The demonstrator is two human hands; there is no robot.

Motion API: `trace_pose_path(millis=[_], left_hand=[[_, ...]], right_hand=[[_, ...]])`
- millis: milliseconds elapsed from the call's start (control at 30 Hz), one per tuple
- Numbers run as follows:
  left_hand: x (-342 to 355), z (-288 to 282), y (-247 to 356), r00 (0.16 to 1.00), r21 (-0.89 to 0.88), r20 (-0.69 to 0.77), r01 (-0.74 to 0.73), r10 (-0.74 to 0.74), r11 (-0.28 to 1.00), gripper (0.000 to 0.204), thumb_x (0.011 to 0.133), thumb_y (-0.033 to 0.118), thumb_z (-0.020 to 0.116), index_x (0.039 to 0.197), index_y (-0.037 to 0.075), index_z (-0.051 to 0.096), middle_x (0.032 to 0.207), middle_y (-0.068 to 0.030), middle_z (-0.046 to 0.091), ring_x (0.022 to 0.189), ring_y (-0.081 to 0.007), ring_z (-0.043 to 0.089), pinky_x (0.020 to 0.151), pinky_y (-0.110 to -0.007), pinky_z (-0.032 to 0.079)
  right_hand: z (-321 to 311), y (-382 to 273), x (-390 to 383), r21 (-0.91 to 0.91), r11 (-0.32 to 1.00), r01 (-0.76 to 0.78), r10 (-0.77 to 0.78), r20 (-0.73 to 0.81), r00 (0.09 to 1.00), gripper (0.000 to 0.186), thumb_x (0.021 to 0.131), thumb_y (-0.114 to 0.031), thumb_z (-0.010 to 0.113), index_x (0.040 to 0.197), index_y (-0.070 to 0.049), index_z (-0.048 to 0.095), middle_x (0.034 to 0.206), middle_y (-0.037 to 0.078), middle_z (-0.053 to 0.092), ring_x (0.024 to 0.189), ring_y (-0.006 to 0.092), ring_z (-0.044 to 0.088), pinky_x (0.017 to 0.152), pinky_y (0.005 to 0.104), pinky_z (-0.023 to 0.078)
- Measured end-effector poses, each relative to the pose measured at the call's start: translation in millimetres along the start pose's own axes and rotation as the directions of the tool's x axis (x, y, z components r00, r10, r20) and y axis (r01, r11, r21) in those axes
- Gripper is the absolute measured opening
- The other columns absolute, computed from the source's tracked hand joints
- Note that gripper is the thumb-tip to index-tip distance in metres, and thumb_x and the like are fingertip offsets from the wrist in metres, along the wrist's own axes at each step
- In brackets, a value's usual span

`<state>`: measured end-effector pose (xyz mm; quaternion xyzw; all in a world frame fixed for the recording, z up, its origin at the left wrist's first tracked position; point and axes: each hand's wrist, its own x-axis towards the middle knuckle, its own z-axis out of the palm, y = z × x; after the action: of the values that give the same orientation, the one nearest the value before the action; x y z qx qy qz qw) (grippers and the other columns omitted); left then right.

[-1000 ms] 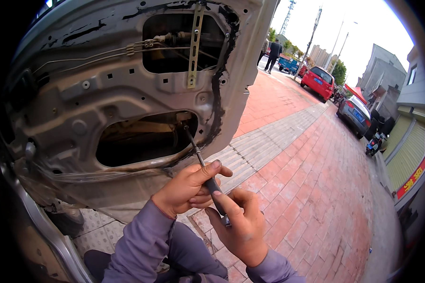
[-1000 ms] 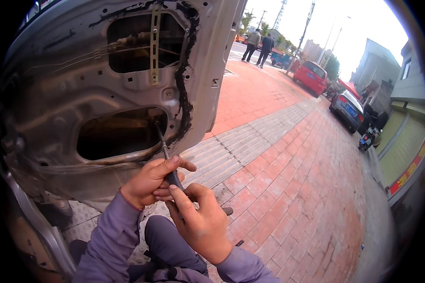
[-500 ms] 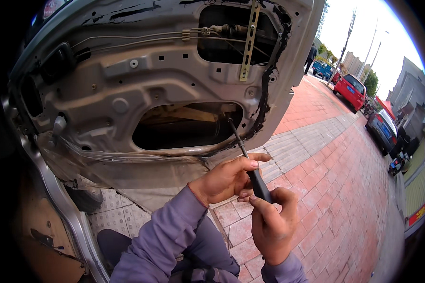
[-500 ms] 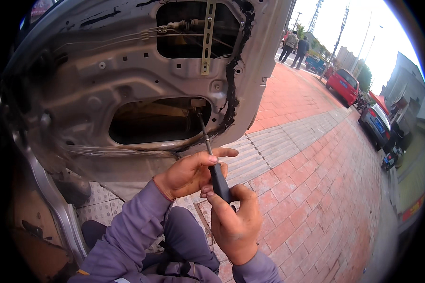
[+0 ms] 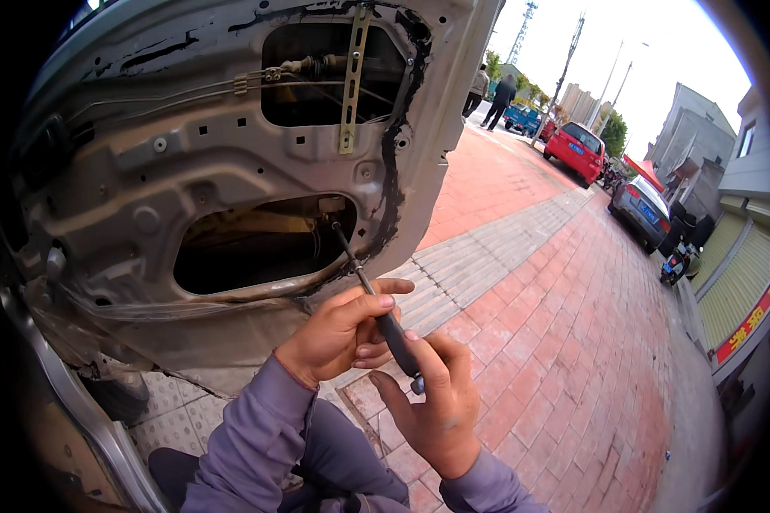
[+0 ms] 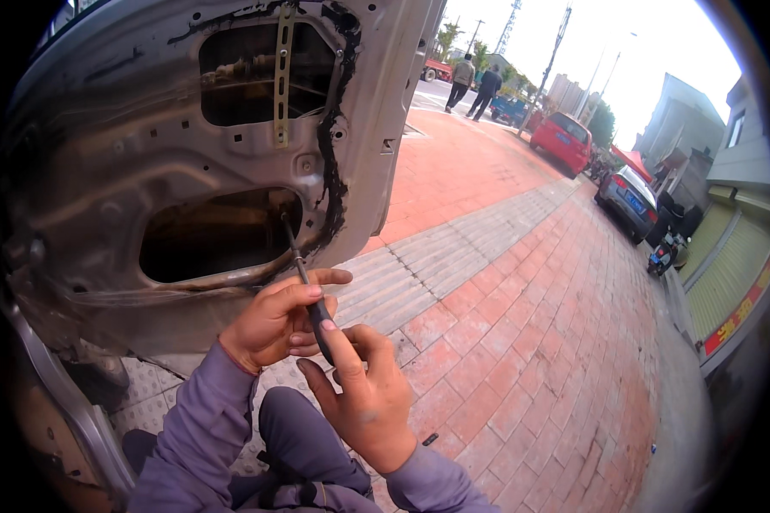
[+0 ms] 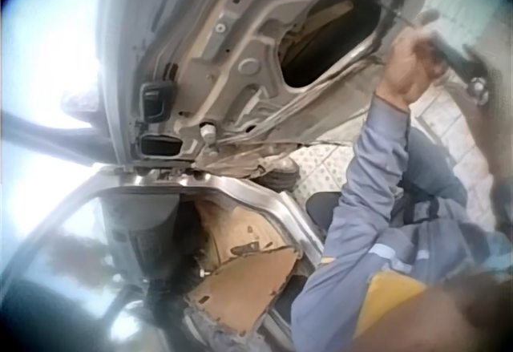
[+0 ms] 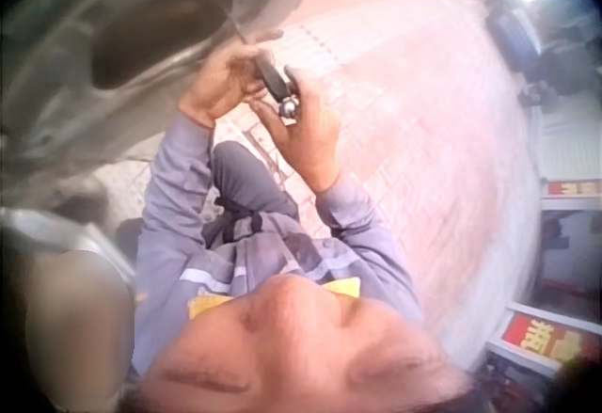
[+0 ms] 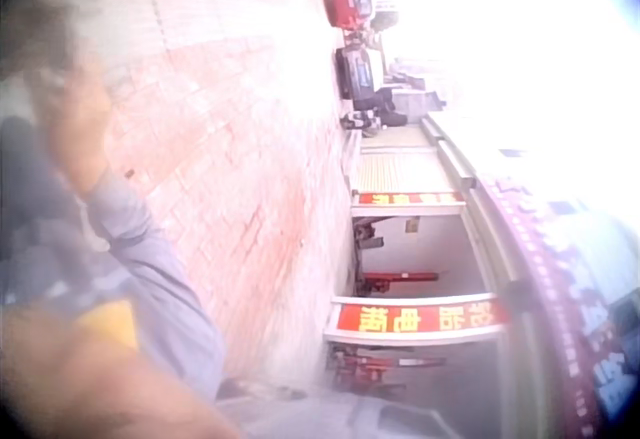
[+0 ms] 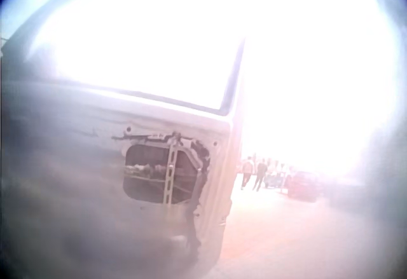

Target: The person selects a screwdriver and socket from a tool chest, then walks to a silver car. They sit on the ground and use the screwdriver to remove screws from the interior door panel, then pull out a rubber weather stripping seal from the door frame.

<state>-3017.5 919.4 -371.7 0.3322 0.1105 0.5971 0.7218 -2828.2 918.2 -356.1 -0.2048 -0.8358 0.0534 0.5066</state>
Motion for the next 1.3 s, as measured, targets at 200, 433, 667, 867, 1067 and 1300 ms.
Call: trace_pose_path(millis=[200,433,667,867,1067,1300], left_hand=[[2.2,4.5,0.7,0.999,0.026,0.011,0.034,-0.034,0.999,0.047,0.1,0.02,0.045,0.142,-0.003,0.043,0.087,-0.011,0.058,0.063,-0.0165,0.051,0.055,-0.031,0.042],[-1.8,14.3,-4.2,0.989,0.154,-0.129,-0.057,0.078,0.986,0.045,0.104,0.019,0.047,0.142,-0.004,0.041,0.084,-0.0088,0.058,0.055,-0.0134,0.047,0.053,-0.03,0.042],[-2.4,13.5,-5.2,0.997,0.18,-0.066,-0.036,0.048,0.983,0.044,0.105,0.02,0.048,0.141,-0.003,0.042,0.086,-0.0076,0.059,0.062,-0.0122,0.054,0.053,-0.026,0.044],[-1.2,18.7,-6.6,0.986,0.206,-0.144,-0.052,0.083,0.977,0.046,0.106,0.022,0.047,0.143,-0.004,0.04,0.09,-0.0071,0.06,0.074,-0.0146,0.059,0.063,-0.029,0.049],[-3.3,8.8,-14.3,0.987,0.244,-0.148,-0.024,0.061,0.969,0.044,0.106,0.02,0.049,0.143,-0.003,0.04,0.091,-0.0054,0.061,0.069,-0.011,0.059,0.057,-0.025,0.048],[-6.9,2.1,-15.7,0.99,0.331,-0.142,0.052,-0.004,0.942,0.049,0.106,0.023,0.052,0.146,0.0,0.036,0.093,-0.0064,0.06,0.069,-0.014,0.064,0.058,-0.029,0.053]], right_hand=[[-4.9,4.8,1.7,-0.119,0.98,0.16,-0.155,0.046,0.987,0.036,0.083,-0.004,0.077,0.116,-0.004,0.061,0.105,0.013,0.06,0.076,0.0234,0.065,0.058,0.0314,0.05],[1.5,1.7,-10.5,0.023,0.981,-0.192,0.191,0.029,0.981,0.037,0.077,0.003,0.078,0.109,-0.008,0.065,0.103,0.013,0.06,0.073,0.0217,0.065,0.063,0.03,0.054],[-0.3,-0.1,-4.6,0.041,0.997,-0.069,0.07,-0.01,0.998,0.041,0.08,-0.006,0.08,0.117,-0.008,0.062,0.114,0.015,0.06,0.089,0.0304,0.065,0.063,0.0363,0.054],[5.3,7.7,-5.8,-0.033,0.999,0.04,-0.04,0.0,0.999,0.043,0.078,0.001,0.076,0.118,-0.009,0.063,0.106,0.011,0.059,0.088,0.027,0.067,0.062,0.0338,0.053],[14.9,-1.9,-15.7,0.295,0.91,-0.29,0.292,0.04,0.956,0.038,0.086,0.001,0.073,0.121,-0.001,0.057,0.103,0.016,0.062,0.084,0.0222,0.069,0.072,0.0305,0.057],[22.1,12.4,-41.1,0.374,0.846,-0.379,0.376,0.085,0.923,0.032,0.095,-0.005,0.067,0.122,0.003,0.052,0.093,0.015,0.066,0.077,0.0184,0.068,0.068,0.0299,0.056]])
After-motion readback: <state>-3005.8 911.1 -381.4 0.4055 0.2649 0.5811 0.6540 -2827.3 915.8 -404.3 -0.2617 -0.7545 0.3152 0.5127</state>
